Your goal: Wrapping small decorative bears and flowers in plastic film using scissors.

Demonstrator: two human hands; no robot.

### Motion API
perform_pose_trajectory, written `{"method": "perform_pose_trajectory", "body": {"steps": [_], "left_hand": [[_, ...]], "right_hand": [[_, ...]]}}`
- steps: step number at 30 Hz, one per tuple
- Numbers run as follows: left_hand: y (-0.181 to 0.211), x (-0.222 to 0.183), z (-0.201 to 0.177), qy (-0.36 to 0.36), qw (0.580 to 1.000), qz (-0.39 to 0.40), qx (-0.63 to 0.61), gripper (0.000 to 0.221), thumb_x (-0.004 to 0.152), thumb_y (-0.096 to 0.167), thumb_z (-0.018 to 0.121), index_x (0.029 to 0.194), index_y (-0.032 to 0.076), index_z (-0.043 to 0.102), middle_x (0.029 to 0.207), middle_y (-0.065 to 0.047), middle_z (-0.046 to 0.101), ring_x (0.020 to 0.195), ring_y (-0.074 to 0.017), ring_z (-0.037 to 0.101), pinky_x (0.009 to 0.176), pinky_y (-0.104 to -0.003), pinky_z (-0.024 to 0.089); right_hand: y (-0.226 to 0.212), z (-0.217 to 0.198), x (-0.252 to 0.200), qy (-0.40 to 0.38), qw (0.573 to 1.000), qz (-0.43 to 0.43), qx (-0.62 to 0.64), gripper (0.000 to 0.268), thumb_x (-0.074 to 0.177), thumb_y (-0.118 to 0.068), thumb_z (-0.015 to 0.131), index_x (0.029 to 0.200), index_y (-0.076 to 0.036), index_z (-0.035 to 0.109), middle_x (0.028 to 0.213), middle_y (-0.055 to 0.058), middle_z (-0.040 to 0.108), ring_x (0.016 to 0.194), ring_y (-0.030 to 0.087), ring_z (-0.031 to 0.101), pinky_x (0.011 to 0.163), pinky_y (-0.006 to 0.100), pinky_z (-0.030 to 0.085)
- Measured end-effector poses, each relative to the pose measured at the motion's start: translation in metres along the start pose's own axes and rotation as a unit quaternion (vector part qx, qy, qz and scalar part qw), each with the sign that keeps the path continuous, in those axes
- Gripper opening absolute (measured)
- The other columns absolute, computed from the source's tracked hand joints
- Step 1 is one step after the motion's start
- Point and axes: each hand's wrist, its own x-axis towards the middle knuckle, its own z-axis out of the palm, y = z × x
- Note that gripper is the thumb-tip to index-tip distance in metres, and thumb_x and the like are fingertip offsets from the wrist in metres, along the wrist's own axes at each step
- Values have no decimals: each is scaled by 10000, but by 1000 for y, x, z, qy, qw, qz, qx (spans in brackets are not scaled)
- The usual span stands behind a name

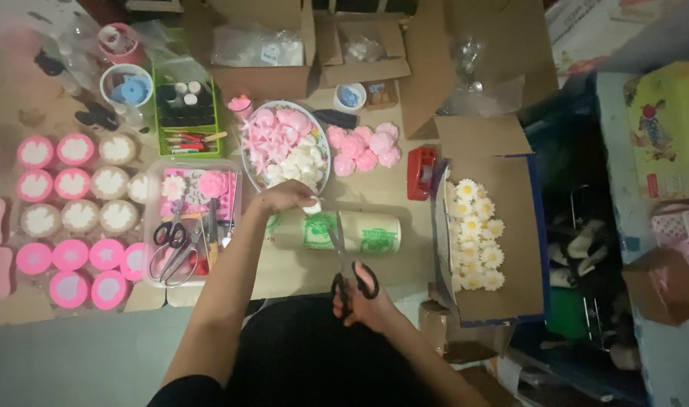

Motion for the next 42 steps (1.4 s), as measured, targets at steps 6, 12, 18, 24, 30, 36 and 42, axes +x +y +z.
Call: {"method": "perform_pose_trajectory", "body": {"steps": [6,12,18,24,30,36,42], "left_hand": [[-10,-1,3,4,1000,21,-14,401,841,344,769,1048,0,778,950,-85,774,891,-158,648,841,-317,512],[9,-19,-2,9,999,46,-19,256,852,215,774,1019,23,765,905,-45,749,871,-136,638,827,-296,510],[2,-23,2,15,992,52,-115,184,880,70,738,1058,23,740,952,-8,737,887,-88,646,817,-263,522],[-9,-19,3,-2,983,117,-140,179,906,95,741,1069,20,742,955,-14,730,890,-87,645,834,-260,532],[9,-32,-3,30,980,66,-184,228,881,112,764,1097,39,750,999,-21,753,922,-112,666,835,-271,535],[-13,-22,-6,41,974,57,-217,259,869,153,794,1093,33,744,1020,-36,757,952,-128,669,878,-270,521],[-23,-18,-8,59,957,62,-277,277,819,122,825,1065,21,745,1012,-55,759,948,-134,689,884,-259,528]], "right_hand": [[20,-45,88,66,989,-124,-53,649,981,-767,442,971,-132,579,722,8,582,651,206,585,528,337,435],[-6,-90,65,155,943,-204,-212,616,979,-680,491,994,-85,652,686,19,625,619,209,618,525,357,499],[-77,-15,-36,357,470,-167,-790,678,797,-597,699,1214,-69,621,849,167,724,778,370,704,612,489,576],[-84,-46,5,242,477,-257,-805,653,687,-515,771,1132,-54,644,932,191,739,836,393,712,684,497,573],[-90,-76,26,168,465,-194,-847,466,827,-496,727,1121,-136,691,870,172,743,805,383,707,729,497,563],[-70,-30,36,165,522,-180,-817,646,799,-631,711,987,-21,618,726,142,693,617,332,701,576,465,567],[-15,-16,74,203,643,-274,-686,572,826,-616,724,818,-48,660,621,134,679,564,297,684,589,431,534]]}}
